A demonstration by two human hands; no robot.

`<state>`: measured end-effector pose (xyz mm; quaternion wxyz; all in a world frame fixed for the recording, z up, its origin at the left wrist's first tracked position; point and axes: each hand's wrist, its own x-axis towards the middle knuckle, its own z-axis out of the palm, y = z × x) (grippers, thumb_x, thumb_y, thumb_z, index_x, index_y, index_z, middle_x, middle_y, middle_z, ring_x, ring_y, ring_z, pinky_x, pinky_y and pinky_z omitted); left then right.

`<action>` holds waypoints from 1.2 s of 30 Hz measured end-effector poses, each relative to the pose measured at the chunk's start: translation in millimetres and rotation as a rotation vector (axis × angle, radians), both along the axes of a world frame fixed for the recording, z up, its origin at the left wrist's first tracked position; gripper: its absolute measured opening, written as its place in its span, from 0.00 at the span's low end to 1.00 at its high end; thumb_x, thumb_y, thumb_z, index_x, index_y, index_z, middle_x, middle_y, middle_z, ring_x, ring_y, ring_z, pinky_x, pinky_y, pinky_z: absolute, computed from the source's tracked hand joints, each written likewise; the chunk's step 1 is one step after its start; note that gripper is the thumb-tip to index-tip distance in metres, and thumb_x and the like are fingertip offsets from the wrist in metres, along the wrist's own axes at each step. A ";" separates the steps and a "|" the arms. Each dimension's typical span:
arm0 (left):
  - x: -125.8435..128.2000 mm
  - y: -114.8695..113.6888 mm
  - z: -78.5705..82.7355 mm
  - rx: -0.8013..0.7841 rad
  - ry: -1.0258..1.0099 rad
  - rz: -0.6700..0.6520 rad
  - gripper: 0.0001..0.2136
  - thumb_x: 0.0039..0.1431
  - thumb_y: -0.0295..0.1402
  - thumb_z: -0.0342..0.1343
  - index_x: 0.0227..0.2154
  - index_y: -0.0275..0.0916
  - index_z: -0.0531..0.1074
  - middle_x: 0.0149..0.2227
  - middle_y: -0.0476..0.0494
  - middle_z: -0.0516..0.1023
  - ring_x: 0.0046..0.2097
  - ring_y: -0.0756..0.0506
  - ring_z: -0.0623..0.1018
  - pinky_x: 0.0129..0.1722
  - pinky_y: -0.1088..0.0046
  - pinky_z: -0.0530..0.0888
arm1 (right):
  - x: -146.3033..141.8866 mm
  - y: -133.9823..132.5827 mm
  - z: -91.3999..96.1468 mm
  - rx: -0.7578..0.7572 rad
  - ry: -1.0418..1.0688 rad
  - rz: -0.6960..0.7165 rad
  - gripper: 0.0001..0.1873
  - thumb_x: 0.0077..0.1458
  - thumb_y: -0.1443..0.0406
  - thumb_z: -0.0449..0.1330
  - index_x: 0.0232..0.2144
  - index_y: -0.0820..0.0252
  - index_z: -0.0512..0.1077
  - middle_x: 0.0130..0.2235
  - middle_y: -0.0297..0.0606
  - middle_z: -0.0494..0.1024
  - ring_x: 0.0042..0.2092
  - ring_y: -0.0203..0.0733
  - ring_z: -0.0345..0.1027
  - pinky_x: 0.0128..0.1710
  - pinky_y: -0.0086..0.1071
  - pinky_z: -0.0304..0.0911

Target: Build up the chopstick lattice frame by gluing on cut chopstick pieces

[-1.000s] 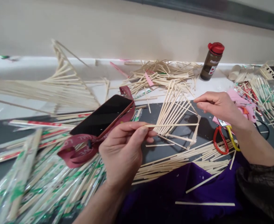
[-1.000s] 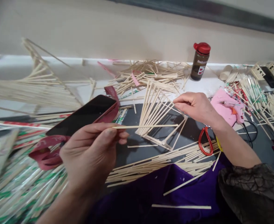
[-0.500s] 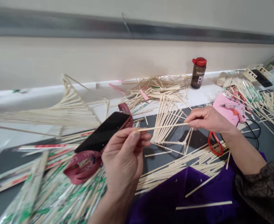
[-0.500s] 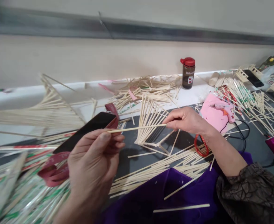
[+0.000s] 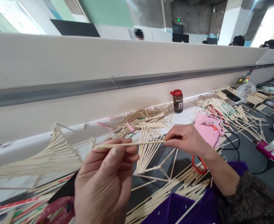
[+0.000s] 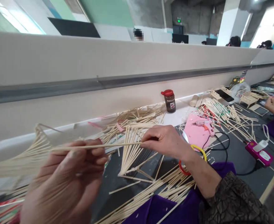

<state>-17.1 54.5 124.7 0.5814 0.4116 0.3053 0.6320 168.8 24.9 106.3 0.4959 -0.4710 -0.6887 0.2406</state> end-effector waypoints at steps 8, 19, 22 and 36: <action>9.0 -13.9 -0.5 0.023 -0.051 0.098 0.09 0.50 0.30 0.65 0.20 0.44 0.72 0.27 0.54 0.77 0.25 0.52 0.71 0.19 0.78 0.72 | 3.5 0.3 0.6 -0.176 0.202 0.247 0.07 0.51 0.61 0.64 0.28 0.59 0.77 0.28 0.32 0.76 0.28 0.30 0.67 0.29 0.26 0.63; 0.1 -5.2 -12.4 0.042 -0.123 0.078 0.10 0.40 0.34 0.70 0.24 0.39 0.75 0.25 0.51 0.78 0.21 0.56 0.72 0.17 0.84 0.68 | -5.9 16.7 -21.2 -0.637 0.591 0.491 0.13 0.45 0.58 0.67 0.25 0.64 0.73 0.19 0.28 0.70 0.17 0.25 0.57 0.15 0.21 0.53; -1.7 -6.2 -11.3 -0.014 -0.056 -0.051 0.09 0.42 0.35 0.69 0.24 0.38 0.75 0.22 0.51 0.76 0.17 0.57 0.68 0.15 0.84 0.65 | -0.4 18.6 -21.3 -0.558 0.550 0.358 0.10 0.45 0.62 0.67 0.26 0.64 0.75 0.20 0.28 0.70 0.19 0.25 0.59 0.17 0.21 0.55; 13.9 -18.9 -19.8 -0.185 0.280 -0.480 0.10 0.39 0.33 0.68 0.20 0.37 0.71 0.14 0.56 0.67 0.13 0.57 0.61 0.11 0.83 0.59 | -6.6 -3.2 -2.5 -0.336 0.600 0.292 0.11 0.54 0.59 0.62 0.38 0.59 0.78 0.27 0.31 0.74 0.24 0.26 0.63 0.21 0.22 0.58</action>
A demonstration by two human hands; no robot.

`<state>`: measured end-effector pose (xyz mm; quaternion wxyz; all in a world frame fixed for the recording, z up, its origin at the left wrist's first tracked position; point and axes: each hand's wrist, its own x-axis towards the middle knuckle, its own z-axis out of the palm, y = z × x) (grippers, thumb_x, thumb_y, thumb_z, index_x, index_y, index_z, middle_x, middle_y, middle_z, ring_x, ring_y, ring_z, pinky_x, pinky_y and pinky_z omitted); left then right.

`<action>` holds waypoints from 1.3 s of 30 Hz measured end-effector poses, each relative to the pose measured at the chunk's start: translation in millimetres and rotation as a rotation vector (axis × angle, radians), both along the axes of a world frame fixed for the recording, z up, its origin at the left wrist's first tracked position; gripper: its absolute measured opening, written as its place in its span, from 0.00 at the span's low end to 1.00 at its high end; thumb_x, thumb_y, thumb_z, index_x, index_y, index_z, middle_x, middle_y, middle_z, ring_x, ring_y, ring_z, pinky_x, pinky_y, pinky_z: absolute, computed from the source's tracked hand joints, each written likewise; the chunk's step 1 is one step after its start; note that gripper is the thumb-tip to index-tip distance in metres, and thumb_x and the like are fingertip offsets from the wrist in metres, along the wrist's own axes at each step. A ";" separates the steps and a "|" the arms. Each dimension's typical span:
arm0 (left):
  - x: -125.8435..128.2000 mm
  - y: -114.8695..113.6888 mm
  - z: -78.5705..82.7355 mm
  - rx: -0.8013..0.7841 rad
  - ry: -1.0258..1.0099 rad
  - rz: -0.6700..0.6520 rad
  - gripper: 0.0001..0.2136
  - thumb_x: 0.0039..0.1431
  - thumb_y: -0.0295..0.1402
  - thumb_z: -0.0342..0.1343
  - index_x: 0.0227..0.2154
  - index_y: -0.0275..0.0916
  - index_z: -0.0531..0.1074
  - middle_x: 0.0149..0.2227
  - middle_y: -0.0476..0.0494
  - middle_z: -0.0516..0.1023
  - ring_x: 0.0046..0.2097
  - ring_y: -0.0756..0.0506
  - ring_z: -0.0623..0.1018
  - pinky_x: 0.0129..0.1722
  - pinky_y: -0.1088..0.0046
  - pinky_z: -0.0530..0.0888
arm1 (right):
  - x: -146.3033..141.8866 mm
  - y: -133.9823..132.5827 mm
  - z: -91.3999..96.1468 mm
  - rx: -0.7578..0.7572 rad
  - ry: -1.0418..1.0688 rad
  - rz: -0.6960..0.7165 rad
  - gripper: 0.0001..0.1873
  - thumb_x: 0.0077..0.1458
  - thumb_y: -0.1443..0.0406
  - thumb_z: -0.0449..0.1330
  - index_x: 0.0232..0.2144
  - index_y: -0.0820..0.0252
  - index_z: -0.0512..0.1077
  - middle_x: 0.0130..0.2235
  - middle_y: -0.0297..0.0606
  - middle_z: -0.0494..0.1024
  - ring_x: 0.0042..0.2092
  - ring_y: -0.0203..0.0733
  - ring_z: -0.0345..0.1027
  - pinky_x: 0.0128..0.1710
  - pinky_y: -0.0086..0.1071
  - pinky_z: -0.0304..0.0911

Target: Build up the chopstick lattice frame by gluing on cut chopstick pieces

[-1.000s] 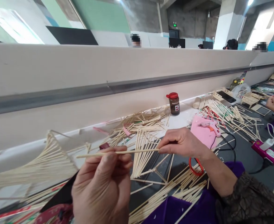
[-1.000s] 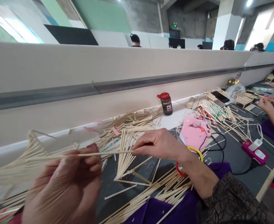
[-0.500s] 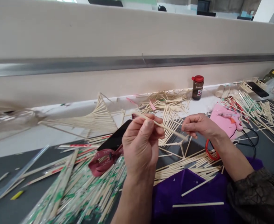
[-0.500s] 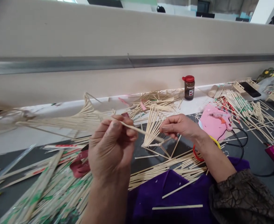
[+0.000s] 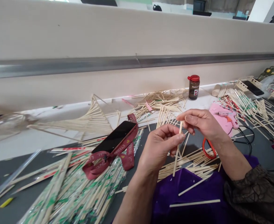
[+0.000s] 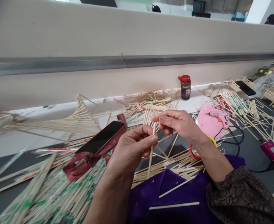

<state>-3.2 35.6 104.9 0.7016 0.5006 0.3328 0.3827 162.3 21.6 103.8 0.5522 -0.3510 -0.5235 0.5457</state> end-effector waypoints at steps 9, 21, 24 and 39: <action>5.7 -5.7 -2.2 -0.010 -0.049 0.006 0.10 0.41 0.34 0.68 0.22 0.36 0.73 0.17 0.52 0.72 0.14 0.57 0.63 0.13 0.83 0.62 | -4.1 1.5 0.3 -0.033 0.043 0.016 0.10 0.46 0.60 0.68 0.28 0.61 0.76 0.22 0.28 0.71 0.20 0.25 0.55 0.18 0.21 0.50; 9.0 -10.2 -0.3 -0.099 -0.126 -0.093 0.11 0.35 0.37 0.73 0.20 0.39 0.79 0.17 0.45 0.76 0.13 0.58 0.63 0.11 0.85 0.56 | -1.2 23.0 -18.1 0.011 0.265 0.335 0.17 0.40 0.55 0.70 0.25 0.62 0.73 0.22 0.28 0.69 0.17 0.23 0.52 0.15 0.22 0.50; 9.1 -14.7 1.1 -0.134 -0.124 -0.123 0.11 0.35 0.38 0.73 0.21 0.39 0.80 0.16 0.46 0.74 0.12 0.58 0.61 0.10 0.85 0.56 | 0.2 24.1 -21.1 0.096 0.253 0.420 0.15 0.45 0.55 0.67 0.26 0.62 0.73 0.23 0.30 0.70 0.16 0.23 0.53 0.15 0.22 0.49; 21.5 -18.8 -7.4 0.031 -0.089 0.143 0.08 0.45 0.34 0.67 0.23 0.37 0.74 0.21 0.52 0.75 0.16 0.57 0.67 0.15 0.84 0.65 | 5.7 -1.4 9.0 0.171 -0.184 0.036 0.06 0.57 0.66 0.57 0.34 0.64 0.71 0.27 0.30 0.71 0.26 0.25 0.59 0.23 0.22 0.54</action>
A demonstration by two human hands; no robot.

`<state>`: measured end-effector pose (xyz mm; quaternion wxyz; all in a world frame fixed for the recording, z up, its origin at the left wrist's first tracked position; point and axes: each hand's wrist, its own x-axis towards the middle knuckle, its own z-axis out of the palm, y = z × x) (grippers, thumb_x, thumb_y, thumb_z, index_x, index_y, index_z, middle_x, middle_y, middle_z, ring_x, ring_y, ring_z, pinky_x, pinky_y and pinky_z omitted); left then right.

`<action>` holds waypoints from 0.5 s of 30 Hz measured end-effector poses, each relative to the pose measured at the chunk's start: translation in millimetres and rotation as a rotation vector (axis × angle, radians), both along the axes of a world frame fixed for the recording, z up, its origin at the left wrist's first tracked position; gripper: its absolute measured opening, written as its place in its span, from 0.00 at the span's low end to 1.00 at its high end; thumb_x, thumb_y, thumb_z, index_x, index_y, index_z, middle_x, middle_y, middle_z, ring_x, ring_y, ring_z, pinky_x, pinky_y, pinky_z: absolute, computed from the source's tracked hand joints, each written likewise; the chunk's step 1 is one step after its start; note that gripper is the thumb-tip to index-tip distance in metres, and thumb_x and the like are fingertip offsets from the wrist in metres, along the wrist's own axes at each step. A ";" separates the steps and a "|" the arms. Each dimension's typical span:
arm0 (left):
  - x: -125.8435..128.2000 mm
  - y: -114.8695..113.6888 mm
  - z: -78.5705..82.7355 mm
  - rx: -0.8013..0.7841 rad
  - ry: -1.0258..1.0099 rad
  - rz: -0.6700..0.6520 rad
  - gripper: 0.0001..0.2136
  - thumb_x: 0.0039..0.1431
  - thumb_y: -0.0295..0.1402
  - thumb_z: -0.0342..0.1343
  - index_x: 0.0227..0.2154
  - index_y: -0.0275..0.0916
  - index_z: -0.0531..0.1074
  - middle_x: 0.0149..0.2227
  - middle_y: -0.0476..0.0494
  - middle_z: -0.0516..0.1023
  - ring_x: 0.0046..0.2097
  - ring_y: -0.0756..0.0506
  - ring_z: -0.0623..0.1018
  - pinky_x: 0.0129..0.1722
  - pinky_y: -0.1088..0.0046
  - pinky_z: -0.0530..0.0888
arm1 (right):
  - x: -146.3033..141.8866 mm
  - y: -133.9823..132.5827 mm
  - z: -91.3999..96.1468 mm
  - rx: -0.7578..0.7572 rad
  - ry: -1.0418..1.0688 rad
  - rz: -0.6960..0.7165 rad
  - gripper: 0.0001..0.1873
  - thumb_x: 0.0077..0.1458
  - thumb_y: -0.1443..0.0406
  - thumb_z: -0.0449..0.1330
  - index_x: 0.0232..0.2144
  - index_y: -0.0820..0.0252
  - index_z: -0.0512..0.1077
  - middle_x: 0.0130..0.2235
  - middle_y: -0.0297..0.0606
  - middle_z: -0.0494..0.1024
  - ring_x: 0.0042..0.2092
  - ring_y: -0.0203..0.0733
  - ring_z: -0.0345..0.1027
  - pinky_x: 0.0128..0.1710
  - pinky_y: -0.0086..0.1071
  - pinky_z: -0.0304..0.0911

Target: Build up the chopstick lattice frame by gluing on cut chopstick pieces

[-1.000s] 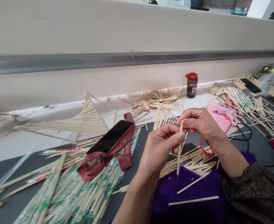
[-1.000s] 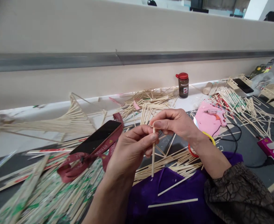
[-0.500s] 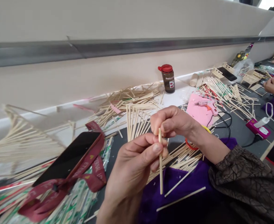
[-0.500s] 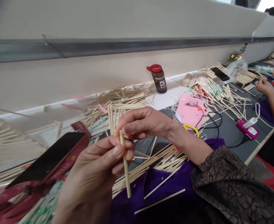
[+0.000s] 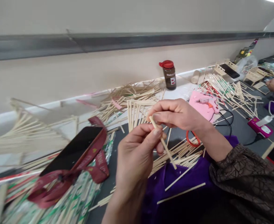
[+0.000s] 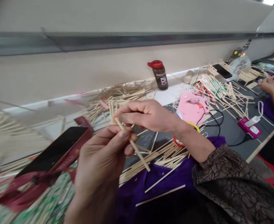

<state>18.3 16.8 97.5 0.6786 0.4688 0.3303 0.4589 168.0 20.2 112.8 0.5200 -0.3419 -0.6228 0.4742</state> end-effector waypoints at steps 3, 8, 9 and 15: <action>-0.1 -2.3 0.5 0.008 -0.014 -0.039 0.09 0.47 0.34 0.66 0.24 0.36 0.73 0.21 0.52 0.75 0.16 0.57 0.68 0.16 0.84 0.65 | -3.2 -11.3 8.3 0.086 -0.132 -0.153 0.06 0.58 0.69 0.54 0.32 0.64 0.71 0.27 0.30 0.71 0.29 0.26 0.64 0.28 0.22 0.58; -1.3 -5.1 2.1 0.011 -0.025 -0.118 0.10 0.49 0.36 0.65 0.24 0.35 0.73 0.19 0.51 0.75 0.16 0.56 0.68 0.16 0.83 0.65 | -4.7 -16.5 13.3 0.001 -0.067 -0.094 0.05 0.57 0.68 0.55 0.30 0.63 0.69 0.22 0.26 0.68 0.21 0.24 0.58 0.20 0.21 0.54; -1.6 -5.2 2.3 0.001 -0.035 -0.133 0.10 0.49 0.36 0.65 0.24 0.35 0.73 0.18 0.51 0.74 0.16 0.56 0.68 0.16 0.84 0.65 | -4.8 -15.5 12.8 -0.024 -0.047 -0.084 0.04 0.56 0.68 0.55 0.30 0.63 0.69 0.21 0.26 0.68 0.20 0.24 0.56 0.18 0.21 0.52; -6.3 -0.6 5.9 -0.176 -0.206 -0.346 0.10 0.46 0.35 0.67 0.24 0.34 0.74 0.20 0.50 0.76 0.14 0.57 0.66 0.13 0.85 0.63 | -3.7 -6.7 6.4 -0.114 0.015 -0.024 0.05 0.53 0.66 0.56 0.28 0.62 0.68 0.18 0.23 0.62 0.16 0.23 0.48 0.13 0.22 0.42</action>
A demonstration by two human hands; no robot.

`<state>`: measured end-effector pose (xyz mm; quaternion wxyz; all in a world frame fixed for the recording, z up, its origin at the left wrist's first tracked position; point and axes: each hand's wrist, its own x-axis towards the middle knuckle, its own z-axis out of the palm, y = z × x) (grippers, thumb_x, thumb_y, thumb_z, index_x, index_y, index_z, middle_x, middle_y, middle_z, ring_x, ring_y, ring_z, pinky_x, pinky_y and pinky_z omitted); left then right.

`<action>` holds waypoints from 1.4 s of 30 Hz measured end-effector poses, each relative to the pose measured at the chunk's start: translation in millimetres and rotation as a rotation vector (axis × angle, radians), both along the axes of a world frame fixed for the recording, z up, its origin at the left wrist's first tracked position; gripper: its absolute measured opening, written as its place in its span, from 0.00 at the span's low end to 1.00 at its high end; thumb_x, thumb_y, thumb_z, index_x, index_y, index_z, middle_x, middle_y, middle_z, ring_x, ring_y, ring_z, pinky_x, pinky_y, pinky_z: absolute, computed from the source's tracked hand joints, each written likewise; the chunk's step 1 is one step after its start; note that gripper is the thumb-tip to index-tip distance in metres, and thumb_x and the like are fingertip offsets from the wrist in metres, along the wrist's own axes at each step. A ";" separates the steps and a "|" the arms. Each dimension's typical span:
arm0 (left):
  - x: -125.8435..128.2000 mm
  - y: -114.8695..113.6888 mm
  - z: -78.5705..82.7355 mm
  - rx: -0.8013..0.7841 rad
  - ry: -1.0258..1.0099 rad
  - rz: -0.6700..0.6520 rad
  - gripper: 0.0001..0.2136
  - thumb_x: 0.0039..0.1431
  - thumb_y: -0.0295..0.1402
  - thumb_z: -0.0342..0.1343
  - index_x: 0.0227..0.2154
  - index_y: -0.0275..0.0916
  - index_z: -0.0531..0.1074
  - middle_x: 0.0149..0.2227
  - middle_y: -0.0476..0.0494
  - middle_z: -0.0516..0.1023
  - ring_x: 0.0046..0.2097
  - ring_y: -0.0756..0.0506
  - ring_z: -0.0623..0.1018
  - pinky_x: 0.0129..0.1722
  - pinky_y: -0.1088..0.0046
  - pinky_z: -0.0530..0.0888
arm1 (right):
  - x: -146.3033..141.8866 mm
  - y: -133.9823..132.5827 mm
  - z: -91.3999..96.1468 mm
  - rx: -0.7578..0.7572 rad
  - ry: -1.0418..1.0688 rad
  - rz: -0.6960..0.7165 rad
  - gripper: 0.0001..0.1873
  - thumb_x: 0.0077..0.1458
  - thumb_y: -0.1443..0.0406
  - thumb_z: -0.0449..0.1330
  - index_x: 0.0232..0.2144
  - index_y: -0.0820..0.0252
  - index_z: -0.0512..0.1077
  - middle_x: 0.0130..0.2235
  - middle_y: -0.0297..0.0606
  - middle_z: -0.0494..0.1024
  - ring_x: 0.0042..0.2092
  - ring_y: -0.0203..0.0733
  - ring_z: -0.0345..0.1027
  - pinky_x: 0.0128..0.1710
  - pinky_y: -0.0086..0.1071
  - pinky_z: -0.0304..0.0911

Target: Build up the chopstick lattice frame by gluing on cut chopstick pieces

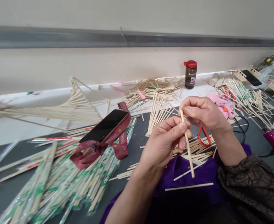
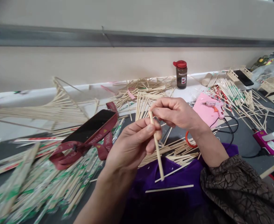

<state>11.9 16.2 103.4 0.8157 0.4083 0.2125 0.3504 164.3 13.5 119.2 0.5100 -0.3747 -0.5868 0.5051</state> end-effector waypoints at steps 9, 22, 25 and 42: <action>-7.3 15.2 -5.3 -0.154 -0.093 -0.160 0.07 0.47 0.32 0.67 0.26 0.34 0.77 0.19 0.51 0.73 0.13 0.61 0.59 0.11 0.90 0.60 | -1.8 -6.0 4.6 0.266 -0.417 -0.319 0.06 0.52 0.67 0.55 0.25 0.62 0.70 0.23 0.28 0.67 0.25 0.27 0.55 0.25 0.25 0.52; -38.4 -11.2 33.4 0.073 -0.114 0.210 0.07 0.47 0.32 0.67 0.27 0.35 0.76 0.20 0.52 0.69 0.14 0.62 0.52 0.09 0.89 0.54 | 58.6 41.8 -26.8 0.135 -0.917 -0.812 0.15 0.56 0.66 0.46 0.19 0.59 0.61 0.21 0.34 0.66 0.27 0.35 0.59 0.30 0.31 0.53; -35.8 -7.3 28.3 0.054 -0.097 0.194 0.06 0.51 0.33 0.64 0.29 0.36 0.76 0.22 0.52 0.71 0.15 0.61 0.58 0.13 0.91 0.61 | 61.2 44.1 -31.5 0.038 -1.104 -0.832 0.14 0.55 0.66 0.48 0.20 0.60 0.66 0.25 0.39 0.70 0.29 0.38 0.61 0.31 0.34 0.55; -24.2 -0.3 18.9 0.212 0.015 0.355 0.06 0.48 0.36 0.66 0.28 0.40 0.79 0.22 0.51 0.76 0.16 0.57 0.68 0.14 0.84 0.67 | -11.3 2.0 -9.0 0.052 -0.126 0.400 0.17 0.59 0.54 0.55 0.40 0.61 0.73 0.36 0.35 0.73 0.31 0.30 0.65 0.28 0.24 0.63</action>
